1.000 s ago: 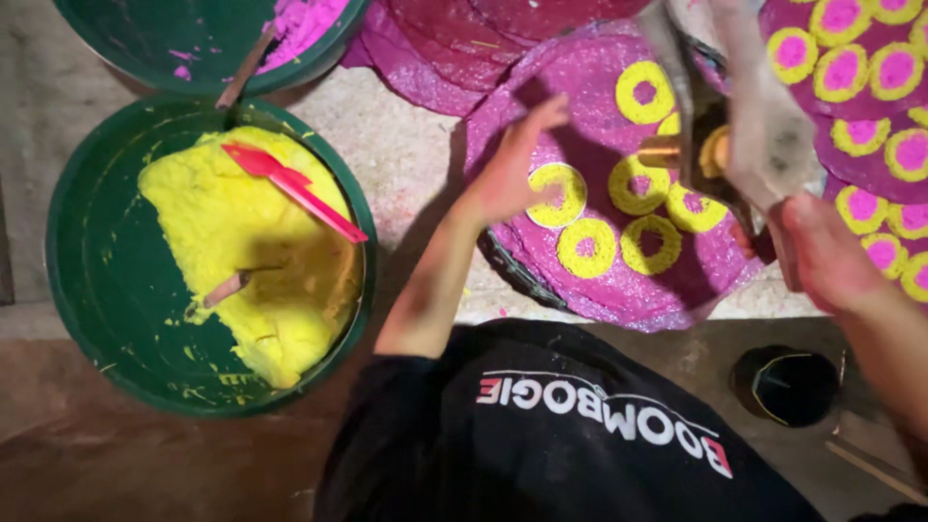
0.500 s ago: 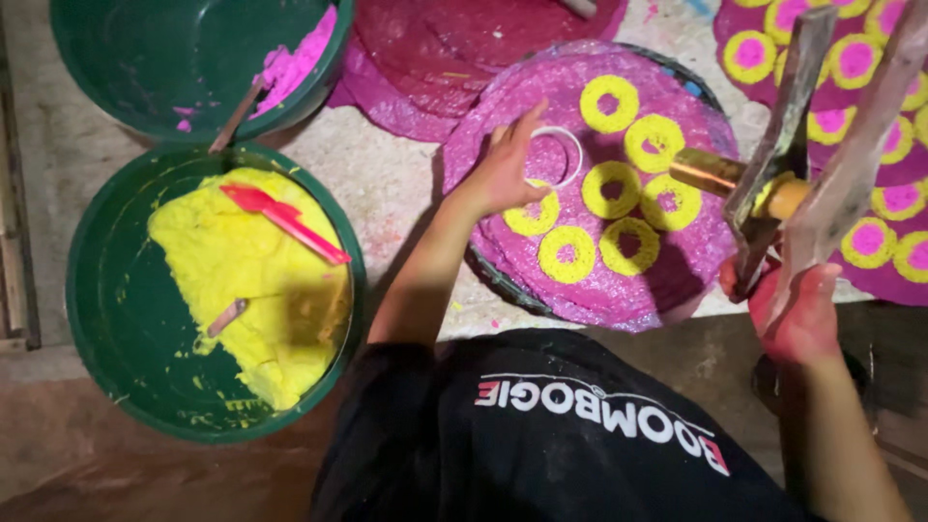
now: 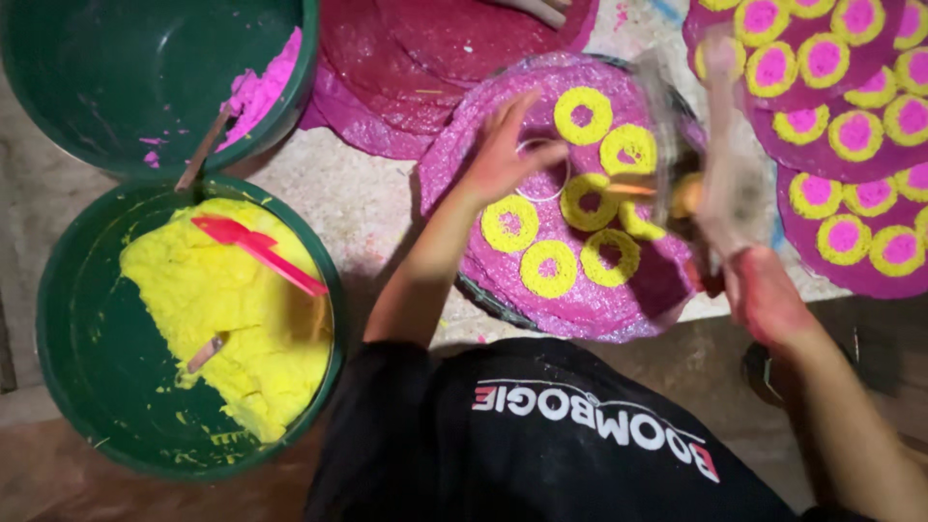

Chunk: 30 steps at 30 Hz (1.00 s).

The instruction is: The person uses a handheld tool to scoop yellow paste and apply it onto a pink glittery surface, forming circular patterns. They repeatedly fill the tool from a green bowl and press the paste into place, creating multiple yellow rings on the pink base.

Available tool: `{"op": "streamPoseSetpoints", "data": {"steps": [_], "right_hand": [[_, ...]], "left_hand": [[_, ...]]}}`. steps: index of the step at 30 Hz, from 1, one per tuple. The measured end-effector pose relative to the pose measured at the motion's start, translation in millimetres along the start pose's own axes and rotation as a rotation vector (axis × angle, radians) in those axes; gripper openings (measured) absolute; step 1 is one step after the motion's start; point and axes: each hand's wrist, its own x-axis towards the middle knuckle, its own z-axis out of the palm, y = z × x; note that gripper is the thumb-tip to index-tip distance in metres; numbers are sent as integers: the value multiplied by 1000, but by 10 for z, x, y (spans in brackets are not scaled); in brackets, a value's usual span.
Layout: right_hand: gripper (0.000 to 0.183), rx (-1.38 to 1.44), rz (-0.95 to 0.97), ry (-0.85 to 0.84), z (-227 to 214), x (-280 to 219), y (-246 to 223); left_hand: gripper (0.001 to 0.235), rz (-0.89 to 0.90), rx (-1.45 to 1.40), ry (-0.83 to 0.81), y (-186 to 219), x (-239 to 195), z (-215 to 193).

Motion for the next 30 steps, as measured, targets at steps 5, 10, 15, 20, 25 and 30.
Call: {"op": "streamPoseSetpoints", "data": {"steps": [5,10,15,20,25,30], "right_hand": [[70,-73,352,-504,175,750,-475],[78,-645,309,-406,449,1177,-1216],[71,-765,202,-331,882,1261,-1441],[76,-811,268,-338,916,1256,-1387],[76,-986,164,-251,693,1283,-1354],[71,-961,-94,-159,749,1322,-1326]], "left_hand": [[80,380,-1652,-228,141,108,78],[45,569,-1877,-81,54,230,-103],[41,642,-1835,23,-195,251,-333],[32,536,-1874,119,-358,213,-211],[25,527,-1884,167,-352,428,1],[26,590,-1768,163,-257,623,-171]]}}
